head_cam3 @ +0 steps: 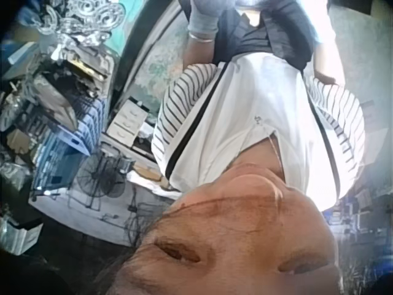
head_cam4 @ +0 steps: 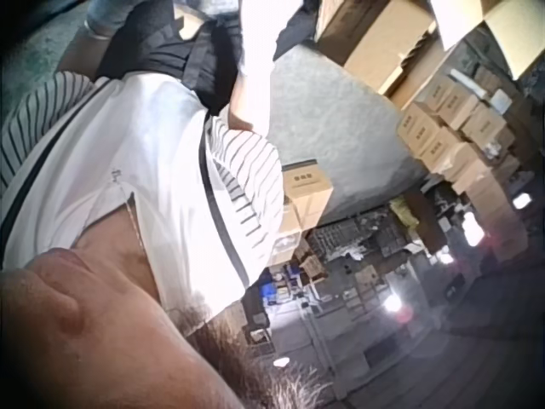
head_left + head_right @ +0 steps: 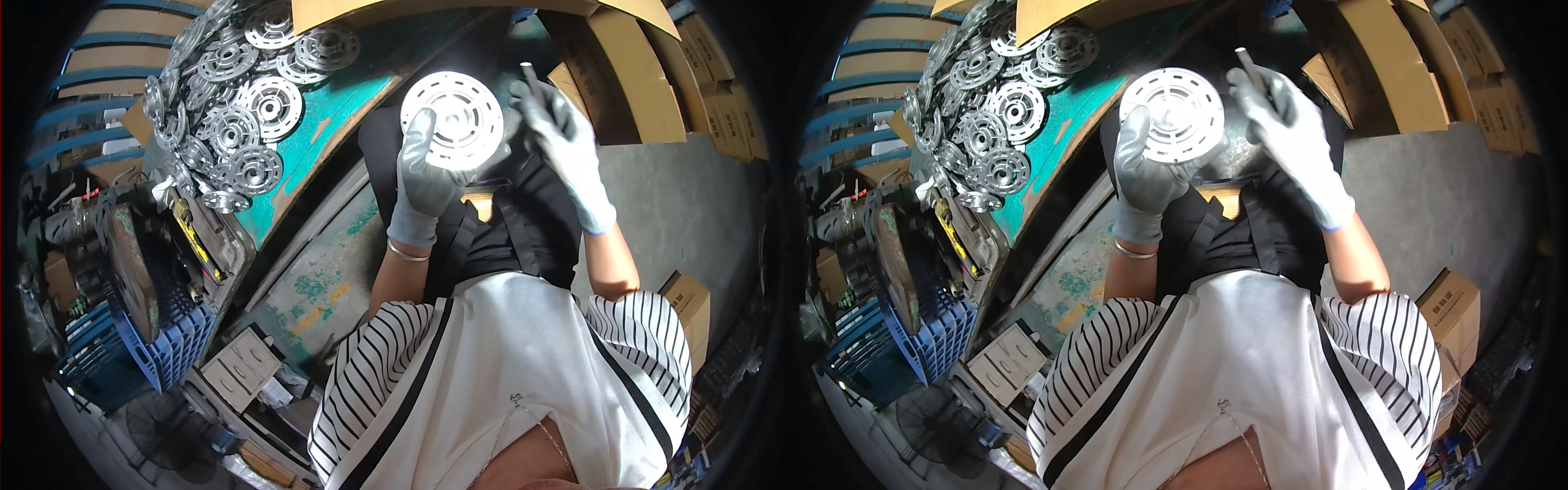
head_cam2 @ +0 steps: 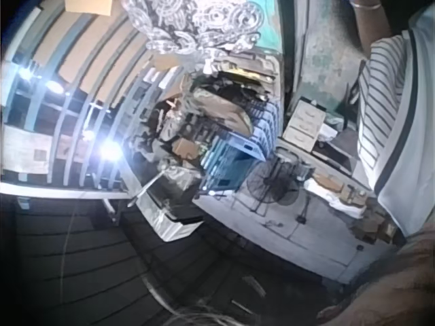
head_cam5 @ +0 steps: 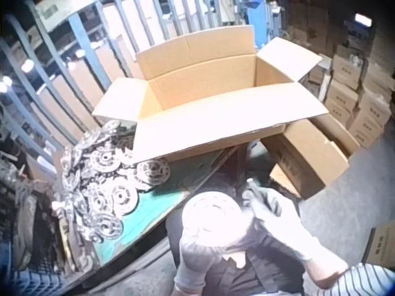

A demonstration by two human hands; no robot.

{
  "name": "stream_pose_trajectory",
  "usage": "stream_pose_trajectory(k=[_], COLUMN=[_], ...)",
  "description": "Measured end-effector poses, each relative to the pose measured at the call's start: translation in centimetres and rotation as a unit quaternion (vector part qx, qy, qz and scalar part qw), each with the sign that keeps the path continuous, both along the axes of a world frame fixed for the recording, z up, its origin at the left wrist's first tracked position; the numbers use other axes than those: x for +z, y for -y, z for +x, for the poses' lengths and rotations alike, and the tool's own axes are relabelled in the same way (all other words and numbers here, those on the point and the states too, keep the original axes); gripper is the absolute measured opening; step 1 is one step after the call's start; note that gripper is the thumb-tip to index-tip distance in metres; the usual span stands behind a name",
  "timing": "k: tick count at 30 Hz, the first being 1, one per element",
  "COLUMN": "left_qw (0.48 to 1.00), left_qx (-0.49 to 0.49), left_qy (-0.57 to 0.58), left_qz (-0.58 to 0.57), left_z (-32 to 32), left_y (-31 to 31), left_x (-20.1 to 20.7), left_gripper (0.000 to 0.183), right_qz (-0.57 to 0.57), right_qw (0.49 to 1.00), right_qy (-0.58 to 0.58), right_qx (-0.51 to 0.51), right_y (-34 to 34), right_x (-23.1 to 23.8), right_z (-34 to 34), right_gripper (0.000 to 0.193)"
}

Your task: A worker is inspecting and cleaning round metal fabrication parts at a workstation.

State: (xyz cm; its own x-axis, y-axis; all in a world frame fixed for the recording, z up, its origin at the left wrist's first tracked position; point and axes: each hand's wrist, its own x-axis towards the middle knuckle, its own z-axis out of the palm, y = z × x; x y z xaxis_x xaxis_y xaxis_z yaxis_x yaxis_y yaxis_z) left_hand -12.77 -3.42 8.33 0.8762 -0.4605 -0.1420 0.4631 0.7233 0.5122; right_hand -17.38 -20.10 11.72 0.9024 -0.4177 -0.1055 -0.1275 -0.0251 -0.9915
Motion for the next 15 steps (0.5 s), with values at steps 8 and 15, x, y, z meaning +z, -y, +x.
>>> stream_pose_trajectory(k=[8,15], left_qw=[0.943,0.899], left_qx=[0.072,0.091], left_qy=[0.214,0.266], left_qz=[0.245,0.336], left_z=[0.3,-0.7], left_y=[0.2,0.0], left_x=[-2.1,-4.6], left_gripper=[0.039,0.039], right_qz=[-0.1,-0.216], right_qw=[0.961,0.957], right_qy=[-0.114,-0.022], right_qx=[0.229,0.195], right_y=[-2.3,-3.3], right_x=[-0.3,-1.9], right_z=[-4.3,-4.0], right_gripper=[0.023,0.02])
